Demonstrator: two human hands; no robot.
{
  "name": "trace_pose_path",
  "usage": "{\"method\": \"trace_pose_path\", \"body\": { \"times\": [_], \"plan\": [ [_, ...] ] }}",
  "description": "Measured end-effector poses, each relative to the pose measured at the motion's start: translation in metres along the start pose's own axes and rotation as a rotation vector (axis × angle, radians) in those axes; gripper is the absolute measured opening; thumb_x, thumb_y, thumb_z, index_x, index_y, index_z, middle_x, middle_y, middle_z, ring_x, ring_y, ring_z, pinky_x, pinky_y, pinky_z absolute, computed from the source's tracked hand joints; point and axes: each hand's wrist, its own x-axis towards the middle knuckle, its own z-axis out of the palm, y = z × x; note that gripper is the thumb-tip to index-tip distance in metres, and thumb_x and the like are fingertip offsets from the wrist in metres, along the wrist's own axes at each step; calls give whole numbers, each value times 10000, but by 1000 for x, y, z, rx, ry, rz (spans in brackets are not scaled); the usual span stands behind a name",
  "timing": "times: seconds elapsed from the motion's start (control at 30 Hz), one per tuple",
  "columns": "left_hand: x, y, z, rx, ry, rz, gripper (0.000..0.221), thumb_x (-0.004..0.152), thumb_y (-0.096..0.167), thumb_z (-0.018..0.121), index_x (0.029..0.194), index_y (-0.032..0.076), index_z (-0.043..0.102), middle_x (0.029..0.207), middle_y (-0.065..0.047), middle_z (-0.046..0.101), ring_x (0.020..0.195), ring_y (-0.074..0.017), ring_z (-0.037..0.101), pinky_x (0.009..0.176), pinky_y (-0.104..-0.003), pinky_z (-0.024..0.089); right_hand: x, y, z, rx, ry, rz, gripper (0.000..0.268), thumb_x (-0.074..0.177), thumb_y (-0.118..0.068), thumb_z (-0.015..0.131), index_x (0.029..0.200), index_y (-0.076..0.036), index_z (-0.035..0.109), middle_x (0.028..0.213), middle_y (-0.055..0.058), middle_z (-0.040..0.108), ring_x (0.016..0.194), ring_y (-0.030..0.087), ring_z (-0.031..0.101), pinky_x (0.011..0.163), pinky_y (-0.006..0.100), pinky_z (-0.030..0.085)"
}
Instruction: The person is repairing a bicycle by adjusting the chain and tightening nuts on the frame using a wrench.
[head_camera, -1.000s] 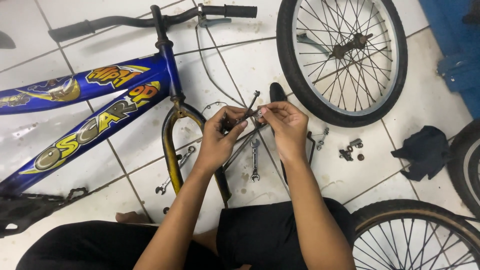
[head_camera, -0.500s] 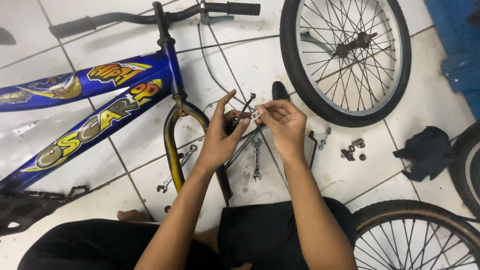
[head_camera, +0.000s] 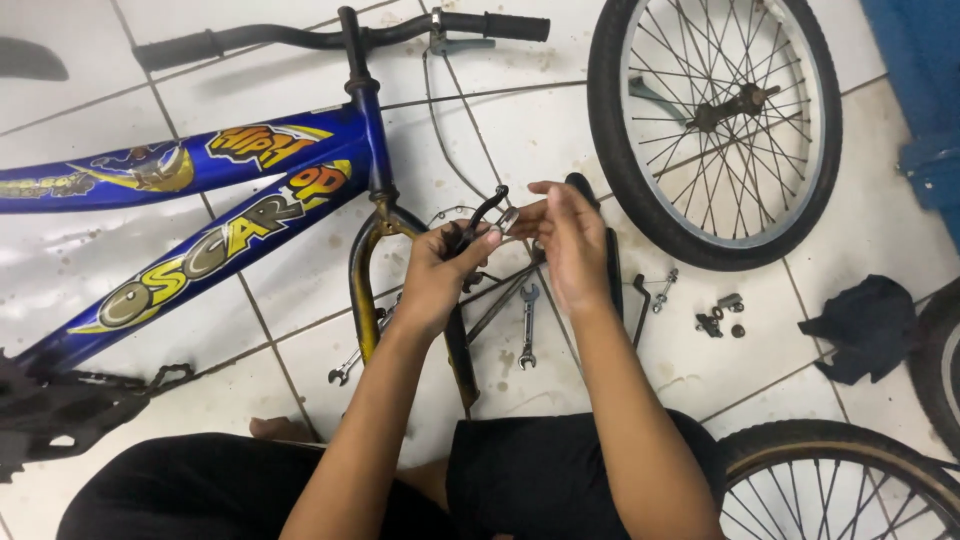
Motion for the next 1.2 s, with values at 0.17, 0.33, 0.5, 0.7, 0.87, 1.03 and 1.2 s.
{"method": "trace_pose_path", "body": {
  "times": [0.17,0.33,0.5,0.7,0.87,1.03,1.2],
  "plan": [
    [1,3,-4,-77,75,13,227,862,165,824,973,-15,742,644,-62,602,644,-111,523,609,-212,417,11,36,-1,-510,13,-118,278,946,-47,674,1220,-24,629,1053,190,746,1002,286,728,886,354,582],
    [4,2,-5,-142,109,4,194,863,147,816,959,-3,738,649,-62,603,630,-109,538,597,-207,435,17,78,-7,-970,-256,-267,367,941,39,629,1291,-63,666,1319,154,669,1322,385,550,1081,481,452],
    [6,5,-6,-162,141,12,212,878,146,802,990,-25,745,641,-43,573,613,-107,533,569,-222,463,11,76,15,-1325,-346,-87,436,1008,-67,516,1432,-148,575,1543,26,493,1478,299,331,1119,448,339],
    [11,2,-10,-210,176,7,196,864,156,813,963,8,733,610,-59,561,537,-121,533,488,-231,446,17,108,-3,-1215,-91,-450,213,957,-115,687,1159,-178,664,1099,-36,640,1222,255,535,997,421,422],
    [7,7,-5,-186,163,2,204,862,147,819,975,-11,757,633,-69,611,586,-112,557,533,-223,468,18,99,18,-1107,-71,-423,311,885,-8,729,1166,-120,652,1027,21,659,1107,281,592,953,401,471],
    [13,-2,-11,-176,157,8,198,864,152,822,980,-1,773,644,-97,652,594,-127,585,556,-236,494,31,96,36,-1080,-122,-366,258,847,-7,784,1055,-142,710,937,1,701,1069,244,608,968,369,475],
    [12,4,-11,-178,155,20,191,874,148,815,985,-4,779,635,-61,609,589,-100,543,547,-226,452,30,75,48,-1141,-158,-233,228,842,-22,808,1007,-107,675,906,53,680,994,296,637,989,418,495]
  ]
}}
